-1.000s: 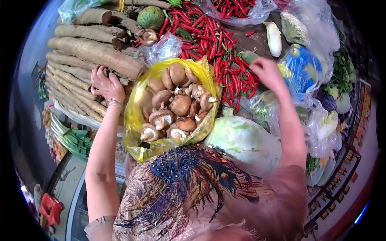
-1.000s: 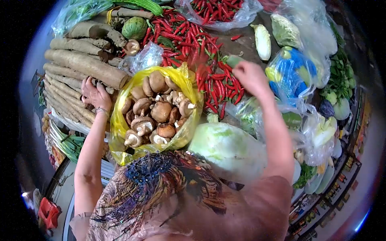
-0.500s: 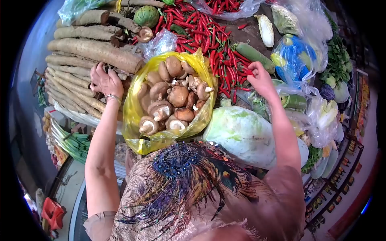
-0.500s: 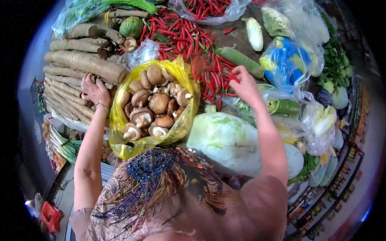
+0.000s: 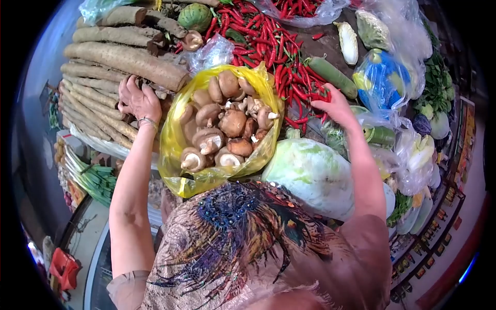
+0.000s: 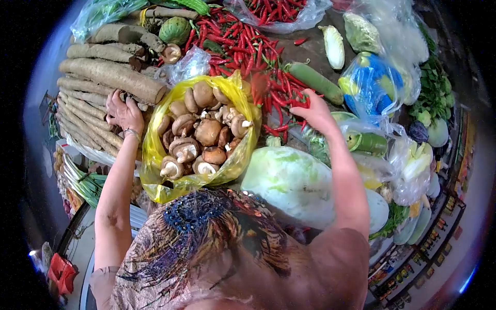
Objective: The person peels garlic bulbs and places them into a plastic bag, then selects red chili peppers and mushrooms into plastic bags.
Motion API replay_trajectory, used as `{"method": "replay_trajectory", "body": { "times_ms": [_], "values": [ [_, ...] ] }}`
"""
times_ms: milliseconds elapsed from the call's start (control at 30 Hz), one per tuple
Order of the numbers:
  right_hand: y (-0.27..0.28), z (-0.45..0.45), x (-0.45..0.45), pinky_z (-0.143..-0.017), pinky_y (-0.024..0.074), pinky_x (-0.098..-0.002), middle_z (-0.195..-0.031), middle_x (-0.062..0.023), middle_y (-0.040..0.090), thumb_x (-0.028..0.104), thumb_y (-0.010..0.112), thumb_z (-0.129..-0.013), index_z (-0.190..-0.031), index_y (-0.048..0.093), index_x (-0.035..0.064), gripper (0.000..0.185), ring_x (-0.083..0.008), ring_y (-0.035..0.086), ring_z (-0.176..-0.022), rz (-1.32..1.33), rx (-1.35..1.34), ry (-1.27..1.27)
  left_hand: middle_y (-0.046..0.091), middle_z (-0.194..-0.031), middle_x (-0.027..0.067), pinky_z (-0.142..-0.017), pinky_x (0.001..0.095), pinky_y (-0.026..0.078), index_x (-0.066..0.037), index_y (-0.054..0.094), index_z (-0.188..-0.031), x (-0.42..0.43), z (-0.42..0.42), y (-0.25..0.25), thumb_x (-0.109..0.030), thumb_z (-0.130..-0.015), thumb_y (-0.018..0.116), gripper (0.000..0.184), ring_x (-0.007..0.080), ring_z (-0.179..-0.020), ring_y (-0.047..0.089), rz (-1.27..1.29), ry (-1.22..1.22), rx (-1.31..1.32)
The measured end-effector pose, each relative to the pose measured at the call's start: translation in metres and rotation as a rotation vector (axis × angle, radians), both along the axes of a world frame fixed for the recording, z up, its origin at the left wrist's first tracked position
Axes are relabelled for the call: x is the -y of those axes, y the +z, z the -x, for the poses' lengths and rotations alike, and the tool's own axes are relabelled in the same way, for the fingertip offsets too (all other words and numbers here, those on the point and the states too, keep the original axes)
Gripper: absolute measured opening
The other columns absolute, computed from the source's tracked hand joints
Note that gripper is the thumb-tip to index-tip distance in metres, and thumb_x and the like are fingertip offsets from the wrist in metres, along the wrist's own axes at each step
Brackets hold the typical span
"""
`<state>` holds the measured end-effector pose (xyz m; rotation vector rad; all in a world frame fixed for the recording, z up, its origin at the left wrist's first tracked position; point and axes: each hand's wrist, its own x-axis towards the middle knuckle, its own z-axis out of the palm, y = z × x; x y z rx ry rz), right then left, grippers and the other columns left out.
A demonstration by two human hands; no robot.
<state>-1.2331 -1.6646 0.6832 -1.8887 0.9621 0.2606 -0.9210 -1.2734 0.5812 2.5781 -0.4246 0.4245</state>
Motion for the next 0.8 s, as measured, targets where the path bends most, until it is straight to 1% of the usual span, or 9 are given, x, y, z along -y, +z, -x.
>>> {"method": "replay_trajectory", "body": {
  "times_ms": [100, 200, 267, 333, 500, 533, 633, 667, 800],
  "values": [
    [0.010, -0.010, 0.000, -0.088, 0.0469, -0.0302, -0.109, -0.0107, 0.065, 0.017, 0.080, -0.074, -0.129, 0.048, -0.0044, 0.066, -0.0169, 0.061, -0.099, -0.050, 0.020, -0.120, 0.043, -0.137, 0.0096, -0.102, 0.0588, 0.016, -0.012, 0.047, -0.125, 0.002, -0.001, -0.001, -0.024, -0.086, 0.048, 0.041, 0.0290, -0.134, 0.031, 0.002, 0.011, -0.009],
    [0.006, -0.036, -0.008, -0.085, 0.0481, -0.0321, -0.105, -0.0138, 0.066, 0.021, 0.078, -0.076, -0.129, 0.050, -0.0025, 0.064, -0.0205, 0.063, -0.095, -0.043, 0.208, -0.008, 0.043, -0.137, 0.0095, -0.102, 0.0588, 0.015, -0.011, 0.047, -0.125, 0.002, 0.000, 0.000, -0.024, -0.086, 0.048, 0.041, 0.0290, -0.134, 0.031, -0.007, 0.012, -0.007],
    [0.008, -0.061, -0.024, -0.081, 0.0489, -0.0345, -0.099, -0.0179, 0.067, 0.026, 0.075, -0.078, -0.126, 0.054, -0.0005, 0.058, -0.0254, 0.065, -0.088, 0.326, 0.022, 0.220, 0.043, -0.138, 0.0095, -0.102, 0.0589, 0.015, -0.012, 0.047, -0.125, 0.001, 0.000, 0.000, -0.024, -0.086, 0.048, 0.042, 0.0290, -0.134, 0.031, -0.005, 0.006, -0.011],
    [-0.002, -0.078, -0.037, -0.077, 0.0492, -0.0401, -0.093, -0.0219, 0.066, 0.028, 0.073, -0.077, -0.112, 0.061, 0.0012, 0.046, -0.0350, 0.065, -0.086, 0.332, 0.052, 0.231, 0.043, -0.138, 0.0094, -0.102, 0.0589, 0.015, -0.012, 0.047, -0.126, 0.001, -0.001, -0.001, -0.024, -0.086, 0.049, 0.042, 0.0290, -0.134, 0.031, -0.001, 0.006, -0.017],
    [-0.006, -0.079, -0.021, -0.081, 0.0475, -0.0426, -0.094, -0.0219, 0.062, 0.030, 0.071, -0.074, -0.098, 0.066, -0.0007, 0.039, -0.0366, 0.061, -0.091, 0.423, 0.026, 0.299, 0.042, -0.138, 0.0090, -0.102, 0.0588, 0.016, -0.012, 0.047, -0.126, 0.001, 0.000, -0.001, -0.024, -0.085, 0.049, 0.043, 0.0290, -0.134, 0.031, -0.010, 0.009, -0.005],
    [0.009, -0.080, -0.018, -0.082, 0.0479, -0.0385, -0.094, -0.0201, 0.062, 0.027, 0.070, -0.075, -0.100, 0.064, -0.0035, 0.040, -0.0333, 0.062, -0.091, 0.368, -0.088, 0.315, 0.042, -0.138, 0.0090, -0.102, 0.0588, 0.016, -0.012, 0.047, -0.126, 0.002, 0.000, -0.001, -0.024, -0.085, 0.049, 0.043, 0.0290, -0.134, 0.031, -0.009, 0.015, -0.007],
    [0.002, -0.056, 0.000, -0.081, 0.0475, -0.0298, -0.089, -0.0083, 0.063, 0.021, 0.068, -0.076, -0.105, 0.062, -0.0034, 0.038, -0.0166, 0.062, -0.087, 0.143, 0.098, -0.011, 0.043, -0.138, 0.0085, -0.101, 0.0586, 0.016, -0.012, 0.047, -0.126, 0.002, 0.001, 0.002, -0.024, -0.086, 0.049, 0.042, 0.0288, -0.133, 0.032, 0.006, 0.005, -0.008],
    [0.003, -0.053, 0.006, -0.066, 0.0495, -0.0233, -0.090, -0.0003, 0.060, 0.009, 0.063, -0.084, -0.114, 0.058, 0.0050, 0.031, -0.0106, 0.060, -0.071, -0.068, 0.093, -0.101, 0.043, -0.137, 0.0084, -0.101, 0.0584, 0.016, -0.012, 0.047, -0.125, 0.002, 0.001, 0.003, -0.023, -0.086, 0.049, 0.041, 0.0287, -0.133, 0.032, -0.001, 0.009, -0.011],
    [0.011, -0.078, -0.021, -0.069, 0.0498, -0.0242, -0.092, -0.0015, 0.064, 0.005, 0.062, -0.083, -0.117, 0.058, 0.0057, 0.035, -0.0098, 0.060, -0.074, 0.074, 0.130, 0.131, 0.043, -0.137, 0.0083, -0.101, 0.0577, 0.016, -0.012, 0.047, -0.125, 0.002, 0.001, 0.002, -0.023, -0.085, 0.049, 0.041, 0.0286, -0.133, 0.032, -0.016, 0.014, -0.018]
  ]
}}
